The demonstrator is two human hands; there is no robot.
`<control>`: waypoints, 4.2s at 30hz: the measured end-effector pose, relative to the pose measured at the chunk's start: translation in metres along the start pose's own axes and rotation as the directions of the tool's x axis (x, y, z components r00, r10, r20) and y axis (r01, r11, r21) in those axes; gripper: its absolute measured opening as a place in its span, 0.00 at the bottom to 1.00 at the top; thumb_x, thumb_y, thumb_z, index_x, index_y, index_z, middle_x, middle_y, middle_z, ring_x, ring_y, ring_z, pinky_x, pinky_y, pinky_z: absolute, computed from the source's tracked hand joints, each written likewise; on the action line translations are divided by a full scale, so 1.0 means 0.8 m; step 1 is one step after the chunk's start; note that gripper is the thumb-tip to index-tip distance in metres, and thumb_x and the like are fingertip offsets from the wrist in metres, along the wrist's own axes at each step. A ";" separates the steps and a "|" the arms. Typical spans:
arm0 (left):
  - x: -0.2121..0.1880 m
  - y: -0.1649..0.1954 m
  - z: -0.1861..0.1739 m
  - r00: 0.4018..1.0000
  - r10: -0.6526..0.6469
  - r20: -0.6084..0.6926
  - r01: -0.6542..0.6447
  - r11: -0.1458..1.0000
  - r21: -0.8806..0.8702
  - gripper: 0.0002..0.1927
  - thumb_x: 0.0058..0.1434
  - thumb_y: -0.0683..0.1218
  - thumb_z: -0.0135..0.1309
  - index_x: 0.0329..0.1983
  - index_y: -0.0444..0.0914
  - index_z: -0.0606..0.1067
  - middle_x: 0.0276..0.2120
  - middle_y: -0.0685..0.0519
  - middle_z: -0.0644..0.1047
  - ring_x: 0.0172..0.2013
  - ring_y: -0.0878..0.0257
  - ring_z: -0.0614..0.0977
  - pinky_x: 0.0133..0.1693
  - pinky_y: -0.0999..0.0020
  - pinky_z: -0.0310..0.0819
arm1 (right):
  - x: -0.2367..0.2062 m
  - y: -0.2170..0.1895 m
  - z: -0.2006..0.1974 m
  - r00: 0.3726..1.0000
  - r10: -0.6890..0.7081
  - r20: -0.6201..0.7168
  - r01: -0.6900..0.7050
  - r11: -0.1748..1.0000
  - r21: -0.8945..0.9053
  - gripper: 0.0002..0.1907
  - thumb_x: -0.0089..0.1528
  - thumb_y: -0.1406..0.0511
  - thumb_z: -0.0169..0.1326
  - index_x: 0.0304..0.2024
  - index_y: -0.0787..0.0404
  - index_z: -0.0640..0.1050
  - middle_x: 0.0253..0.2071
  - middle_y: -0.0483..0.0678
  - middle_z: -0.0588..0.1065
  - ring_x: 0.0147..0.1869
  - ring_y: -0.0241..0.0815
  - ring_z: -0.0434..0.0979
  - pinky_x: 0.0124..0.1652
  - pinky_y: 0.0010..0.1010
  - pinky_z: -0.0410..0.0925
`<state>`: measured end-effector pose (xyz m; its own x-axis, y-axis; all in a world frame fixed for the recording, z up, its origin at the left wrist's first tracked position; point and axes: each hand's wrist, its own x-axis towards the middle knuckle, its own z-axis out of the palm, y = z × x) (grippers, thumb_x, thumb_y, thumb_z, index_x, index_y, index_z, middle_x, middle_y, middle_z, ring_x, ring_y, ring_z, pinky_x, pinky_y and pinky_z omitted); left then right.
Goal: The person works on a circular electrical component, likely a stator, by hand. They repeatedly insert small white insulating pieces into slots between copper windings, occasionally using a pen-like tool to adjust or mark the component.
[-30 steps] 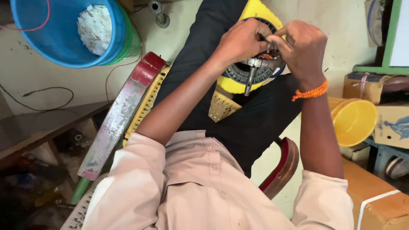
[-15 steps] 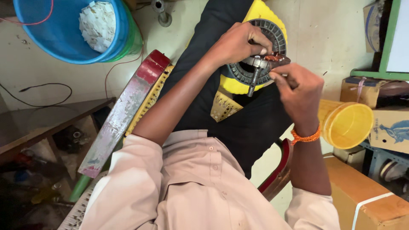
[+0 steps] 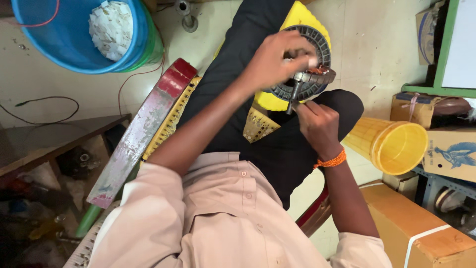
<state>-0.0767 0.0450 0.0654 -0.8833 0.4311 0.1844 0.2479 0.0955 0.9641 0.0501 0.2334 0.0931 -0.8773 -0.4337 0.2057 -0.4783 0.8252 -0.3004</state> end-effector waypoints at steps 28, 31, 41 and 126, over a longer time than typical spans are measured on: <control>-0.033 -0.014 0.037 0.930 0.355 -0.096 -0.308 0.894 0.326 0.20 0.61 0.52 0.66 0.49 0.37 0.74 0.42 0.50 0.74 0.44 0.51 0.73 0.49 0.57 0.68 | 0.075 0.101 -0.024 0.957 0.216 -0.191 -0.163 0.952 0.261 0.04 0.68 0.72 0.66 0.41 0.66 0.82 0.40 0.50 0.81 0.38 0.43 0.81 0.38 0.30 0.70; -0.015 0.011 0.027 0.985 0.129 -0.118 -0.105 0.976 0.191 0.20 0.61 0.58 0.62 0.46 0.39 0.76 0.37 0.50 0.78 0.40 0.54 0.78 0.45 0.58 0.73 | 0.086 0.117 -0.020 0.971 0.187 -0.146 -0.157 0.969 0.192 0.06 0.66 0.68 0.68 0.40 0.64 0.82 0.38 0.50 0.80 0.37 0.44 0.79 0.37 0.32 0.69; 0.060 -0.009 0.022 0.936 -0.320 0.146 0.282 0.931 0.230 0.12 0.54 0.51 0.64 0.41 0.46 0.85 0.32 0.52 0.84 0.36 0.58 0.86 0.41 0.63 0.77 | 0.104 0.104 -0.029 0.973 0.215 -0.079 -0.204 0.971 0.123 0.12 0.66 0.65 0.74 0.39 0.64 0.83 0.30 0.50 0.76 0.31 0.43 0.72 0.34 0.32 0.64; 0.026 -0.042 -0.001 0.985 -0.034 0.166 0.045 0.997 -0.065 0.08 0.56 0.41 0.66 0.40 0.40 0.85 0.30 0.51 0.83 0.32 0.59 0.86 0.37 0.65 0.76 | 0.068 -0.009 -0.086 0.840 0.512 0.181 -0.535 0.722 0.438 0.05 0.63 0.73 0.63 0.43 0.64 0.83 0.27 0.49 0.74 0.29 0.31 0.66 0.31 0.24 0.61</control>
<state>-0.1041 0.0503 0.0370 -0.8127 0.5708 0.1172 0.1815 0.0568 0.9817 0.0085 0.2286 0.1706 -0.9887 -0.0067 -0.1496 0.1067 0.6692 -0.7353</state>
